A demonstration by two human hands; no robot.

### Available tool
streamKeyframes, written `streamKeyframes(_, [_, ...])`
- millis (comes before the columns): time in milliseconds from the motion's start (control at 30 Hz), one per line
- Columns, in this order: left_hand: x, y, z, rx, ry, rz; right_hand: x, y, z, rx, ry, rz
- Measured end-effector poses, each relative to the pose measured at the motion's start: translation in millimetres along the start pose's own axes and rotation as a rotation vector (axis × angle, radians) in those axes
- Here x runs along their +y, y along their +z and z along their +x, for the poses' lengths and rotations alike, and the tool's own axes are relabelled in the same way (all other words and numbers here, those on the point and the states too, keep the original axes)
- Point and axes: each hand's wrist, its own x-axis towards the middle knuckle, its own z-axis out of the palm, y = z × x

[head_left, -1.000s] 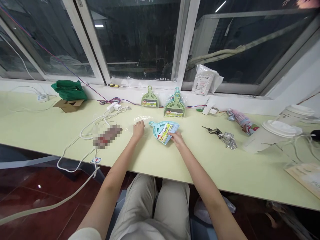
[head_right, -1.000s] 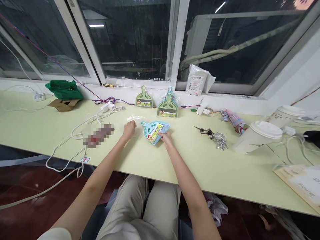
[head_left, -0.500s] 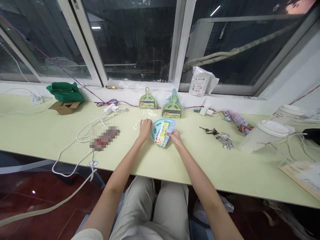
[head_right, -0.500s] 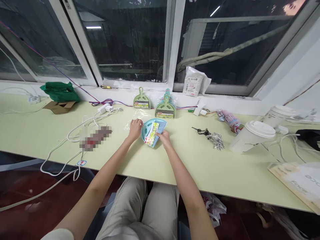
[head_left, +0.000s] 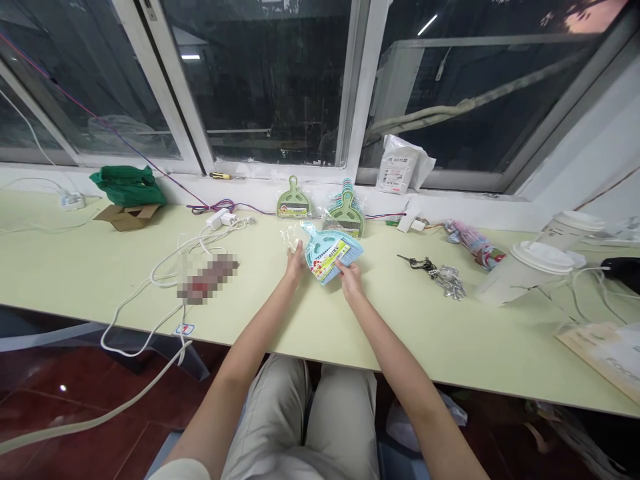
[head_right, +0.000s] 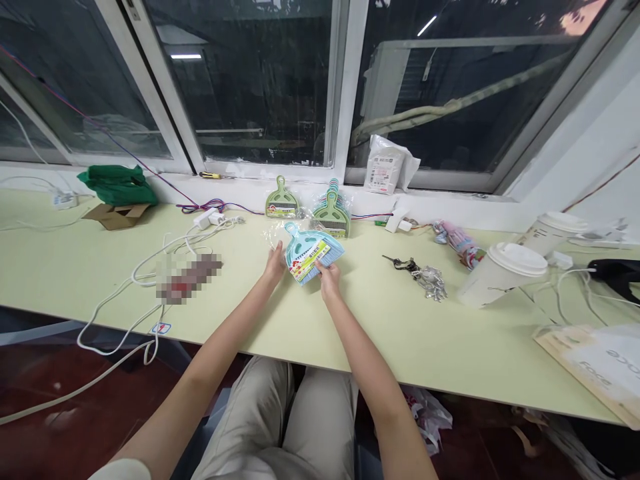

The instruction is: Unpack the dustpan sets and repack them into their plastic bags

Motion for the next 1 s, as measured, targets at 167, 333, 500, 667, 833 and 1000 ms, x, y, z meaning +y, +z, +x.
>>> streamKeyframes(167, [-24,28.5,-2,-0.247,-0.183,-0.453,6,-3,6,0.113,-0.058,0.018])
streamKeyframes(333, [-30,36.6,0,-0.363,-0.156,-0.532,6,-5,8,0.152,-0.080,0.007])
streamKeyframes(500, [-28,29.1,-2,-0.297,-0.168,-0.482,3,-3,4,0.115,-0.103,-0.050])
streamKeyframes(667, [-24,37.3,-14,-0.344,-0.171,-0.497,-2,-2,1,0.118,-0.184,-0.074])
streamKeyframes(833, [-10,35.6,-16,-0.369,-0.203,-0.530,-8,-2,4,0.058,-0.183,-0.020])
streamKeyframes(1000, [-8,31.5,-17,-0.323,-0.237,-0.446,-18,-5,11,-0.016,-0.140,0.002])
